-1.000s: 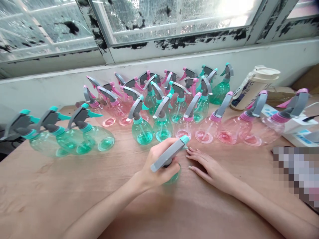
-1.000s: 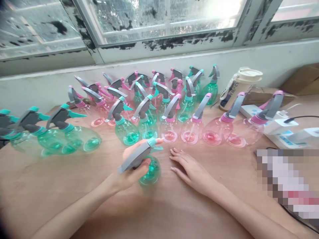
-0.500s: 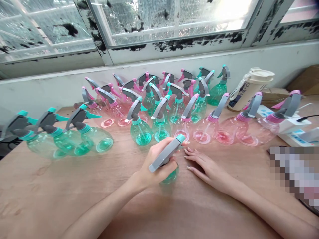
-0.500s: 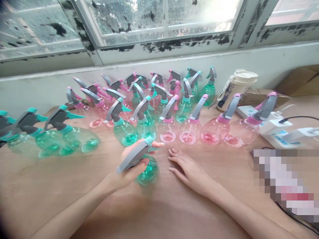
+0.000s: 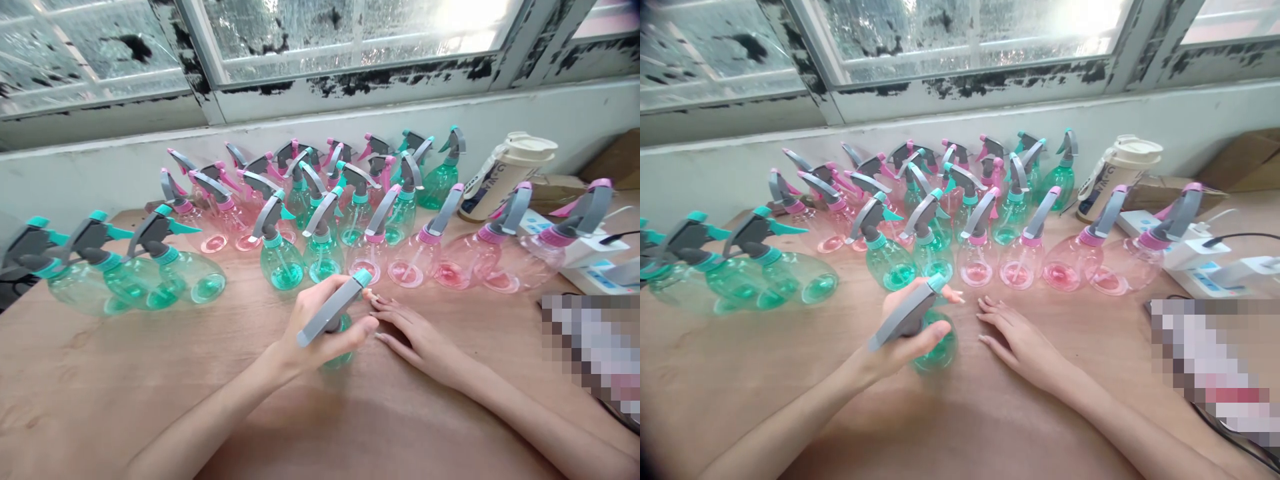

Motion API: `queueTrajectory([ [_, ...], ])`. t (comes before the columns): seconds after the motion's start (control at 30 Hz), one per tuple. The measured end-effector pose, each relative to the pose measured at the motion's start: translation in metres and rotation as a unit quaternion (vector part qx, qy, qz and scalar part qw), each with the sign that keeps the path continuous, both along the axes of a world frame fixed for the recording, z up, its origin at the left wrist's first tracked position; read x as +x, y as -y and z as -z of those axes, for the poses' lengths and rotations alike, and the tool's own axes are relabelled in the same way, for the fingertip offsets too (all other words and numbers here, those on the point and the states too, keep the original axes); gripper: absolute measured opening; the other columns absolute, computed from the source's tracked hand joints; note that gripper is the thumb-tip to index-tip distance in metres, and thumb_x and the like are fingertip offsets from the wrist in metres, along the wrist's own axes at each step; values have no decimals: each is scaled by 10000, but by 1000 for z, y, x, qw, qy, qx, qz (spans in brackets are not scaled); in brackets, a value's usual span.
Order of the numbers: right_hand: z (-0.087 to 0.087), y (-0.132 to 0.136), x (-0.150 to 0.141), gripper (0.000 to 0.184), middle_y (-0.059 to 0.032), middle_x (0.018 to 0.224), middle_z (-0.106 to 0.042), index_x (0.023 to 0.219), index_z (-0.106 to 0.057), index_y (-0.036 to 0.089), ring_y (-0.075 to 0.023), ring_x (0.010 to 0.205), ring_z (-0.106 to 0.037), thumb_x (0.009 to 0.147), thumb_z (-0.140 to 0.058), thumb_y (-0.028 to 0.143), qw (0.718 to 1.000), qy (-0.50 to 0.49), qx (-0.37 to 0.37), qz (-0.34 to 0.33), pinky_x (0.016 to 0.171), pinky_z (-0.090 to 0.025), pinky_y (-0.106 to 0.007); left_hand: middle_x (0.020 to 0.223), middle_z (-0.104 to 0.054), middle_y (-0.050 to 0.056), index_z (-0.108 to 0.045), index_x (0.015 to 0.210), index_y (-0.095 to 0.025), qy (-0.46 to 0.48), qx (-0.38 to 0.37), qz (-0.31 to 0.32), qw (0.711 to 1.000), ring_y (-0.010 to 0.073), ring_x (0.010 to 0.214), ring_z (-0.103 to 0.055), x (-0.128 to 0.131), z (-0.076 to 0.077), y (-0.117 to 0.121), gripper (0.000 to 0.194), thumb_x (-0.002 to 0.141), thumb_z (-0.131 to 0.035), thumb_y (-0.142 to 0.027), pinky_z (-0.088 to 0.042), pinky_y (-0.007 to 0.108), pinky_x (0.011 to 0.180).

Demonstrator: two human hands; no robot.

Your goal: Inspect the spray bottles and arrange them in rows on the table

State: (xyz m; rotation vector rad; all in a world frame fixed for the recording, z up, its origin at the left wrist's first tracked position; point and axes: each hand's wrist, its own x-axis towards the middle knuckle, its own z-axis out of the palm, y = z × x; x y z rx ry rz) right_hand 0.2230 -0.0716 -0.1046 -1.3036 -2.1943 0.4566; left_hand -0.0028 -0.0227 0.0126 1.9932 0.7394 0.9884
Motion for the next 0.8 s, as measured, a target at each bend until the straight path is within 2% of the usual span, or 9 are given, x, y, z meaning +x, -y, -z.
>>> queueTrajectory([
  [0.17,-2,0,-1,356,-110,1494,-496,1321,-530,230,-258,1407,-414,981,-500,330,1000,11,3,3,1163,-353,-526,926,-668,37,-586,1151,-197,-22,31,3,999,114,676,-618,-1,9,-1,309,844,-570,-163,-574,279,746],
  [0.33,-4,1,-1,354,-120,1491,-498,1316,-541,218,-259,1405,-417,984,-491,331,1000,16,-1,5,1160,-358,-523,968,-651,38,-572,1168,-216,-29,33,13,999,128,748,-643,-2,11,0,341,837,-563,-134,-560,247,688],
  [0.53,-8,2,-1,353,-121,1484,-506,1312,-549,221,-262,1405,-416,981,-490,326,1000,11,-3,3,1155,-363,-528,930,-665,27,-585,1194,-210,-35,41,-12,998,125,736,-647,-2,12,2,390,824,-536,-98,-559,268,741],
  [0.8,-9,2,-2,351,-114,1481,-511,1316,-547,242,-273,1400,-423,974,-505,311,1000,2,1,6,1146,-376,-535,897,-668,21,-608,1168,-195,-31,41,-22,998,125,719,-649,-2,10,3,397,799,-531,-73,-544,249,695],
])
